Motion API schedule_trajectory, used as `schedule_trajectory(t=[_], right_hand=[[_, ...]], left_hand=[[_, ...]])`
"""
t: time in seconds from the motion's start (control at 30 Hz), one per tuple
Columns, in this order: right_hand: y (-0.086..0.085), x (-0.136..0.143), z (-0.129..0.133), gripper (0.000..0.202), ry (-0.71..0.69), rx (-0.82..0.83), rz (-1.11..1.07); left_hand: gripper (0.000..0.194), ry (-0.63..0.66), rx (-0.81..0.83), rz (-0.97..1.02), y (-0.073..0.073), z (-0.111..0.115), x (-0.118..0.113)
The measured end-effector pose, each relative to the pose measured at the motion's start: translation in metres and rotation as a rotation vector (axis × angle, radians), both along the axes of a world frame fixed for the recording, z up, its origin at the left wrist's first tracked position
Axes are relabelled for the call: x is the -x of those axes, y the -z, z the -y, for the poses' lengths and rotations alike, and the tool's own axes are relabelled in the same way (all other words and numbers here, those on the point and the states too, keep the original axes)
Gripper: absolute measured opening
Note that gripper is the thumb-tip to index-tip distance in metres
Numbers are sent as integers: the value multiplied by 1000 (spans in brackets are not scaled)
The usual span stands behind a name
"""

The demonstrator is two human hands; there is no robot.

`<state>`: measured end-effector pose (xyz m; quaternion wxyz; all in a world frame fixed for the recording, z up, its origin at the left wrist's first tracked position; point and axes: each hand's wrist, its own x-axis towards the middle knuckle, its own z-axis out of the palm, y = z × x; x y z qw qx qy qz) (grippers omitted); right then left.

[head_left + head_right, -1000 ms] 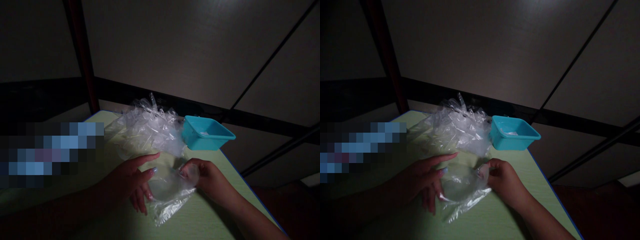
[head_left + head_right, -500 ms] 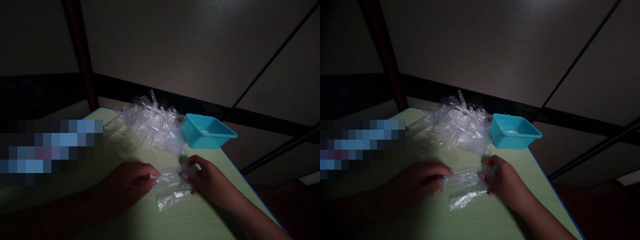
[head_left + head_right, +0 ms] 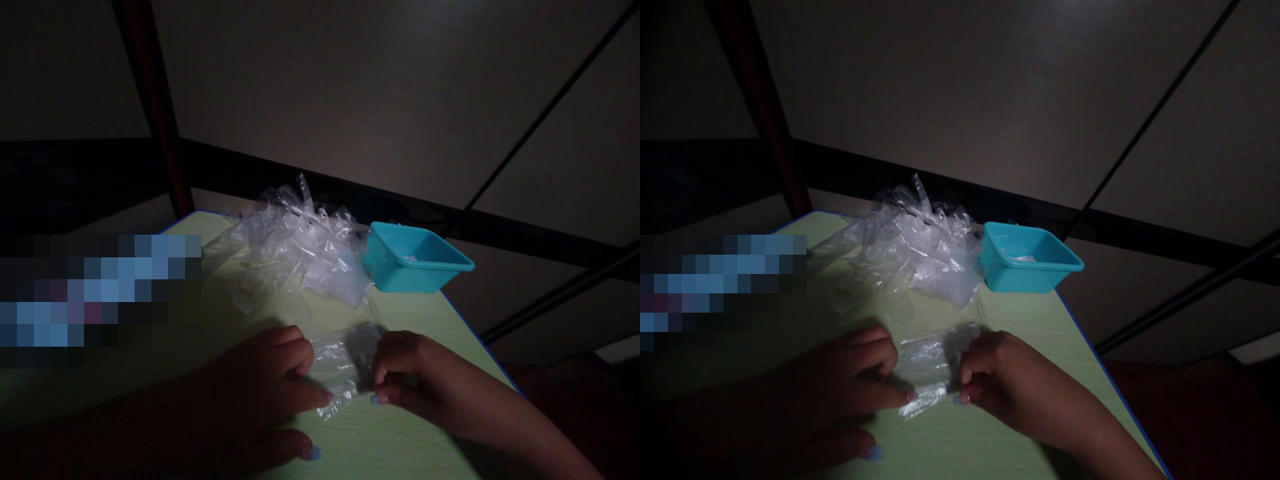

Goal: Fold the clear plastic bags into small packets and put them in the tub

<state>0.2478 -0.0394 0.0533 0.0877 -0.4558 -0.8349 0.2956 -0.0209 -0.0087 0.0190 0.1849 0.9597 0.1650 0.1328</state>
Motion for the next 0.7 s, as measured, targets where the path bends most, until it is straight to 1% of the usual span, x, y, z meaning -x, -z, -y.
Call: schedule_trajectory(t=[0.07,0.13,0.2,0.27,0.37,0.43,0.5,0.57,0.63,0.7], right_hand=[[3,3,0,7,-6,37,-21],[5,5,-1,5,31,64,-60],[6,4,-4,6,74,35,-121],[7,0,-10,9,140,-64,-154],[13,-7,-21,4,266,-241,-89],[20,-12,-29,10,301,-294,-62],[27,-14,-35,16,295,-292,-74],[32,-14,-38,17,288,-270,-85],[35,-13,-40,13,293,-232,-84],[35,-12,-39,7,309,-167,-85]], left_hand=[[38,26,-19,8,-1,0,0],[42,44,-30,11,-2,1,0],[43,40,-33,0,-2,2,0],[46,27,-45,-20,-1,3,0],[52,19,-86,-57,3,4,-1],[57,-12,-104,-79,6,4,-2],[61,-65,-116,-88,8,5,-3],[62,-95,-125,-76,9,5,-3],[59,-83,-122,-67,8,4,-3],[51,-64,-119,-53,6,2,-2]])
